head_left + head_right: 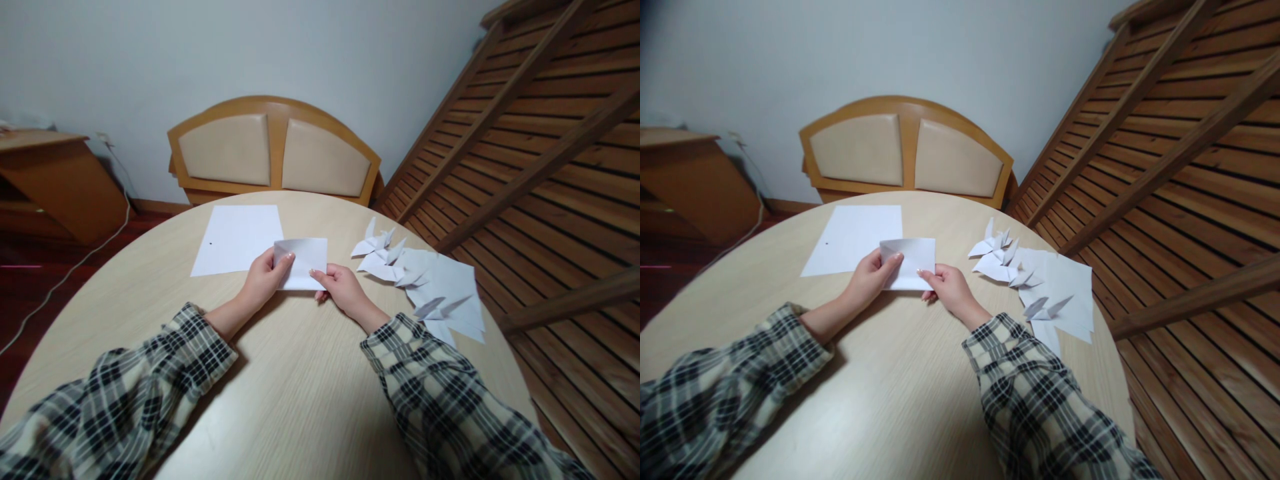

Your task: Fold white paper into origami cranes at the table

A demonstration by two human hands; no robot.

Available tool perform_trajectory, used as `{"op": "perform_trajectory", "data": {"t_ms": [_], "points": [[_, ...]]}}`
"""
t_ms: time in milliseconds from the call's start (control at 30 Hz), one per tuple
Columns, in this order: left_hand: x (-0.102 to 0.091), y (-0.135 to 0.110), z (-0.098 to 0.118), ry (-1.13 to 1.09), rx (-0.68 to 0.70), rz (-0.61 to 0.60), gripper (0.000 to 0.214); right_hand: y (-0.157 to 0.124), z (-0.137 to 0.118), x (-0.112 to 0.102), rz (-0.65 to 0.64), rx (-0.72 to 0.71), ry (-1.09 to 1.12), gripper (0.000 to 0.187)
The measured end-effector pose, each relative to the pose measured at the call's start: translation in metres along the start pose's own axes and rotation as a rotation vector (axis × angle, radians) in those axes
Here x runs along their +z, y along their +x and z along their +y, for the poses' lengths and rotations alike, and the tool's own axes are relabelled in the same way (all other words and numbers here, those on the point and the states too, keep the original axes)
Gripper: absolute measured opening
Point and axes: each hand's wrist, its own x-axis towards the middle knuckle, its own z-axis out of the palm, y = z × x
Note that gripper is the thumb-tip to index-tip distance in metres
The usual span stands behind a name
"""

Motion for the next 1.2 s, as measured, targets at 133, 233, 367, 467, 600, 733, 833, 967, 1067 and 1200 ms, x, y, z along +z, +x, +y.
{"op": "perform_trajectory", "data": {"t_ms": [133,233,367,467,600,733,833,967,1067,1200], "points": [[0.001,0.001,0.003,-0.134,-0.077,-0.106,0.035,0.002,0.002,-0.002,0.058,-0.027,0.011,0.038],[0.001,0.0,0.008,-0.131,-0.159,-0.198,0.034,0.002,0.002,-0.003,0.108,-0.049,0.03,0.04],[0.002,0.0,0.011,-0.143,-0.193,-0.211,0.029,0.003,0.001,-0.004,0.148,-0.052,0.047,0.041],[0.002,0.0,0.01,-0.152,-0.216,-0.248,0.029,0.004,0.003,-0.006,0.185,-0.051,0.058,0.043],[0.0,-0.001,0.01,-0.038,-0.205,-0.34,0.035,0.004,0.003,-0.008,0.182,-0.074,0.057,0.044],[-0.001,-0.002,0.012,0.051,-0.143,-0.403,0.043,0.002,0.002,-0.006,0.107,-0.068,0.061,0.046],[0.0,-0.004,0.012,0.035,-0.133,-0.412,0.041,0.002,0.002,-0.004,0.082,-0.05,0.081,0.046],[0.0,-0.006,0.012,0.007,-0.16,-0.401,0.036,0.003,0.003,-0.004,0.087,-0.035,0.09,0.045],[0.0,-0.006,0.014,0.015,-0.148,-0.395,0.036,0.003,0.004,-0.003,0.092,-0.028,0.09,0.046],[0.001,-0.007,0.014,0.037,-0.155,-0.384,0.036,0.004,0.004,-0.003,0.101,-0.021,0.086,0.047]]}}
